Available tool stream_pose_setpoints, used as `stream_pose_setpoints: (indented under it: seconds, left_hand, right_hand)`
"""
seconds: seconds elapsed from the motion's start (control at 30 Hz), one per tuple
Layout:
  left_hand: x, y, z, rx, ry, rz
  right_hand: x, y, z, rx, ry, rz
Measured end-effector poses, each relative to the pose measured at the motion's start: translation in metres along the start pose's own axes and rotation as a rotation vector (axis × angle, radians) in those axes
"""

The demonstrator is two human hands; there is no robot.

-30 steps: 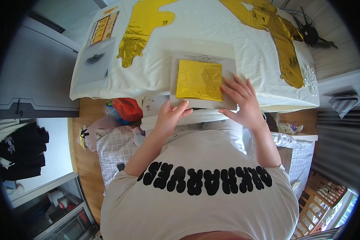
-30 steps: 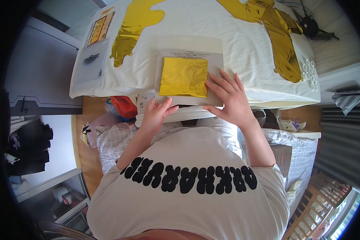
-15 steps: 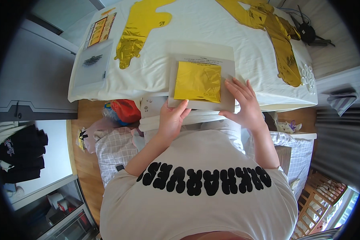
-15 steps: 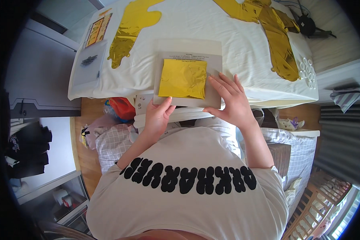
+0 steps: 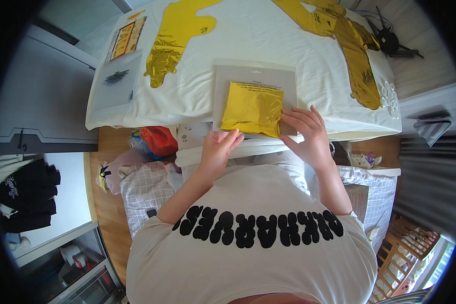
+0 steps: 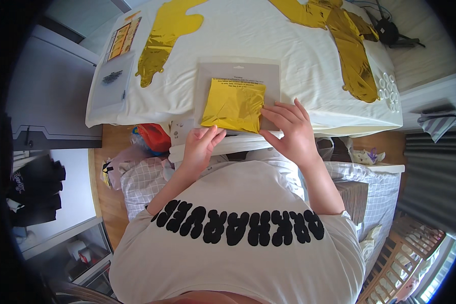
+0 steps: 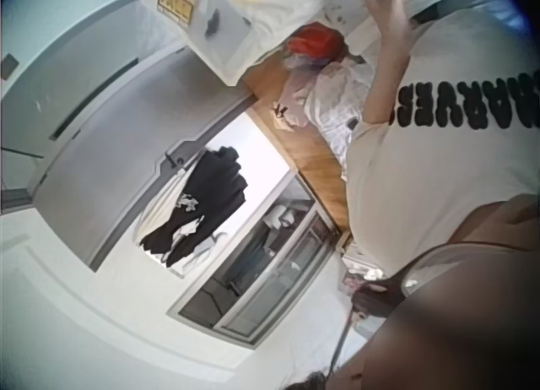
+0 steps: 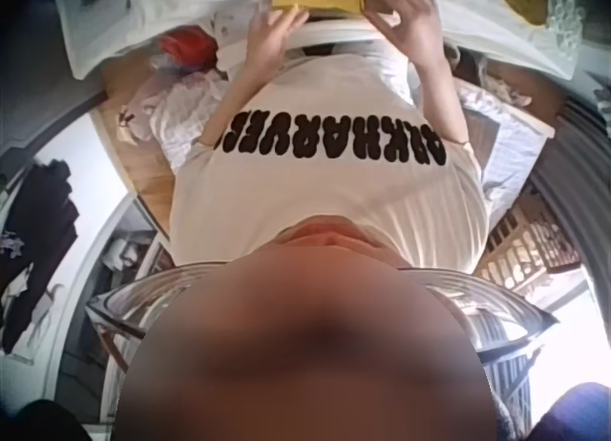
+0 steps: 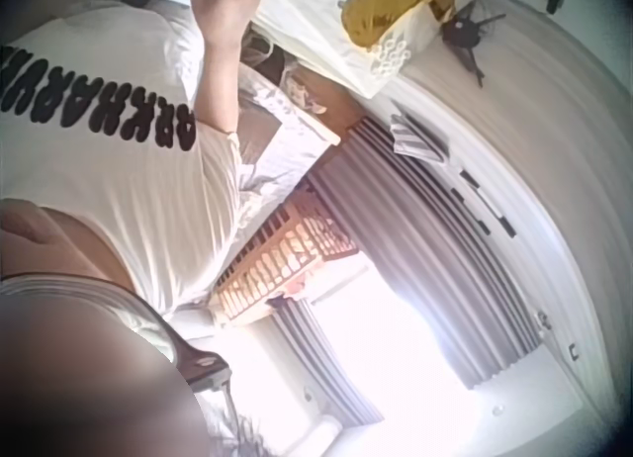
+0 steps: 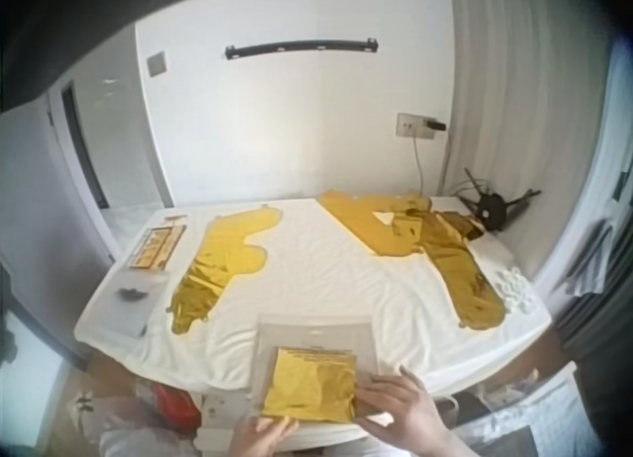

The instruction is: The person folds a gold foil balloon by hand, repeatedly pressing and creasing it into a small square. They then place the folded balloon onto a cardboard backing, slide it into a plastic sleeve, and seal the package.

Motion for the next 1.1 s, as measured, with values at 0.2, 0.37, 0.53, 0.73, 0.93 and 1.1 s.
stream_pose_setpoints:
  seconds: [0.2, 0.37, 0.53, 0.73, 0.93, 1.1]
  left_hand:
    - [-0.004, 0.026, -0.02, 0.047, -0.091, -0.118]
    - [-0.001, 0.023, -0.014, 0.029, -0.064, -0.149]
    - [-0.001, 0.029, -0.013, 0.045, -0.085, -0.112]
    - [0.0, 0.033, -0.016, 0.127, -0.153, -0.121]
    - [0.001, 0.03, -0.014, 0.146, -0.137, -0.106]
    - [-0.001, 0.034, -0.013, 0.121, -0.12, -0.141]
  right_hand:
    - [-0.001, 0.004, 0.007, 0.011, -0.062, -0.018]
    - [-0.002, 0.02, 0.006, -0.015, -0.122, -0.008]
    - [0.0, 0.02, 0.013, 0.019, -0.078, -0.043]
    - [0.006, 0.02, 0.019, 0.025, -0.023, -0.099]
    - [0.008, 0.025, 0.017, -0.085, -0.16, -0.21]
    - [0.006, 0.027, 0.014, -0.09, -0.205, -0.239]
Point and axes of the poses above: each hand's wrist, its own x-axis towards the middle knuckle, its own y-axis out of the palm, z = x × y, the point moved 1 cm from there along x, towards the middle knuckle, and after that the axes turned 7 degrees about y, right-handed, at the moved point
